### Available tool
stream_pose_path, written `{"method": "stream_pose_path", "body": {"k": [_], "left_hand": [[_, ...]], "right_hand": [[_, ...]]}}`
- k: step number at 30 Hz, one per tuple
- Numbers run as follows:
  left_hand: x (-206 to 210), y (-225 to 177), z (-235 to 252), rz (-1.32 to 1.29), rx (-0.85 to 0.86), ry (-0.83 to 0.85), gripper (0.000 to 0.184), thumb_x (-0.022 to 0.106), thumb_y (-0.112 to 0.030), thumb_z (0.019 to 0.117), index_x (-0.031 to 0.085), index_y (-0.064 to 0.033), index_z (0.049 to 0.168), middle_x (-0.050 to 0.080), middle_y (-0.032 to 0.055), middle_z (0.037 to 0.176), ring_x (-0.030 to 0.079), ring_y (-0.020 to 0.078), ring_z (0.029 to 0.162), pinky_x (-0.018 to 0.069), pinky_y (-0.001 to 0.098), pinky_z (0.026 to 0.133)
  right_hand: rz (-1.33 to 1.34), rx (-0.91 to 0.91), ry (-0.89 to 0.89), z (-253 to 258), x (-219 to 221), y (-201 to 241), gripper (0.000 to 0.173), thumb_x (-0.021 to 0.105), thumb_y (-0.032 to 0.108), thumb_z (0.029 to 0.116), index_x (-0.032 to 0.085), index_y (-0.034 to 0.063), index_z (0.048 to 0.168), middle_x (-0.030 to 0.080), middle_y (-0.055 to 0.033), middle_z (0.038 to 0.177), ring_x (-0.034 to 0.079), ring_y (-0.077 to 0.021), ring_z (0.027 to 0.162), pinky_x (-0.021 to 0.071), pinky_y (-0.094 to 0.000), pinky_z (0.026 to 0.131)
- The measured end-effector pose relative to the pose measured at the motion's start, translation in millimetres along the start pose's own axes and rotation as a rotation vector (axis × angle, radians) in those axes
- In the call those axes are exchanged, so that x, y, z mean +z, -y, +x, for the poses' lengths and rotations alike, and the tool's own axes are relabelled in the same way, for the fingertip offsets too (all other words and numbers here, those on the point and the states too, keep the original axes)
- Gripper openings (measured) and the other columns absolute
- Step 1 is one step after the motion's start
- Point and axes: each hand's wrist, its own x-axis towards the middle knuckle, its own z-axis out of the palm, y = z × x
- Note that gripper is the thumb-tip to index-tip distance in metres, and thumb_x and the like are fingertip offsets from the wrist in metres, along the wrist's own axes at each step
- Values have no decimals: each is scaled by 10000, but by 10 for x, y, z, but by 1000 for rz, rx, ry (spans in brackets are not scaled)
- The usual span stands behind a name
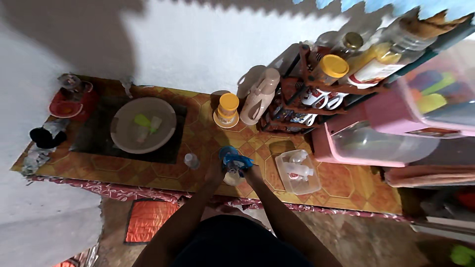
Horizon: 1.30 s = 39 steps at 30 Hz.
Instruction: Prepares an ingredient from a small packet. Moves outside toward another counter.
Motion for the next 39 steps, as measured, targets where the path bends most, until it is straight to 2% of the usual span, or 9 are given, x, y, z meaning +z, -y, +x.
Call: {"method": "stream_pose_path", "body": {"k": [3, 6, 10, 14, 17, 19, 24, 28, 39], "left_hand": [[-7, 65, 28, -50, 20, -59, 555, 558, -269, 1064, 402, -8, 1528, 567, 246, 1412, 568, 366, 1311, 440, 520, 1117], [-81, 162, 80, -137, 37, -174, 595, 599, -283, 1044, 399, 9, 1522, 589, 259, 1376, 589, 375, 1276, 451, 529, 1102], [-249, 300, 152, -313, 2, -232, 588, 646, -289, 1020, 449, 38, 1467, 609, 270, 1326, 619, 359, 1225, 487, 511, 1069], [-408, 273, 111, -773, -92, -287, 570, 672, -254, 1012, 435, 5, 1460, 624, 250, 1268, 702, 322, 1022, 618, 480, 836], [-621, 117, 12, -1111, -148, -253, 521, 583, -248, 1055, 386, -76, 1505, 622, 210, 1261, 691, 292, 998, 608, 449, 800], [-691, 65, 9, -1229, -178, -187, 434, 515, -276, 1080, 429, -82, 1458, 632, 169, 1191, 673, 242, 957, 591, 400, 784], [-587, 73, 20, -1390, -134, 80, 294, 432, -301, 1101, 541, -76, 1256, 674, 68, 1008, 684, 125, 841, 588, 257, 712], [-323, 71, -12, -1339, -187, 167, 319, 452, -247, 1098, 538, -12, 1295, 677, 111, 1048, 687, 167, 880, 595, 314, 770], [-404, 92, -11, -1516, -220, 25, 262, 448, -240, 1093, 538, -40, 1236, 663, 86, 985, 677, 137, 818, 589, 273, 712]], "right_hand": [[79, -74, 24, -4, -8, -98, 415, 699, 131, 957, 609, -59, 1315, 693, -235, 1200, 677, -337, 1132, 512, -487, 1028], [314, -147, 27, 13, -54, -300, 533, 722, 148, 953, 538, -43, 1415, 672, -217, 1214, 677, -271, 1060, 557, -400, 933], [553, -68, -15, -66, -216, -469, 325, 603, 131, 1032, 620, -29, 1315, 680, -165, 1186, 666, -183, 992, 562, -340, 842], [709, 85, -52, -117, -292, -692, 275, 549, 136, 1062, 637, -21, 1269, 690, -119, 1083, 657, -145, 863, 546, -299, 716], [732, 164, -55, -170, -277, -841, 278, 536, 148, 1069, 642, -20, 1262, 697, -121, 1067, 656, -156, 840, 538, -312, 700], [737, 213, -37, -208, -241, -909, 274, 532, 156, 1073, 646, -16, 1252, 696, -117, 1054, 653, -150, 823, 535, -307, 691], [759, 263, 20, -231, -148, -1002, 286, 519, 164, 1078, 627, -21, 1267, 685, -113, 1048, 636, -135, 808, 520, -294, 684], [756, 281, 37, -189, -111, -1013, 278, 524, 167, 1076, 631, -12, 1261, 689, -109, 1039, 639, -139, 804, 519, -297, 677], [719, 298, 91, -156, -64, -962, 281, 521, 175, 1080, 632, -11, 1259, 687, -113, 1040, 634, -136, 796, 513, -292, 669]]}}
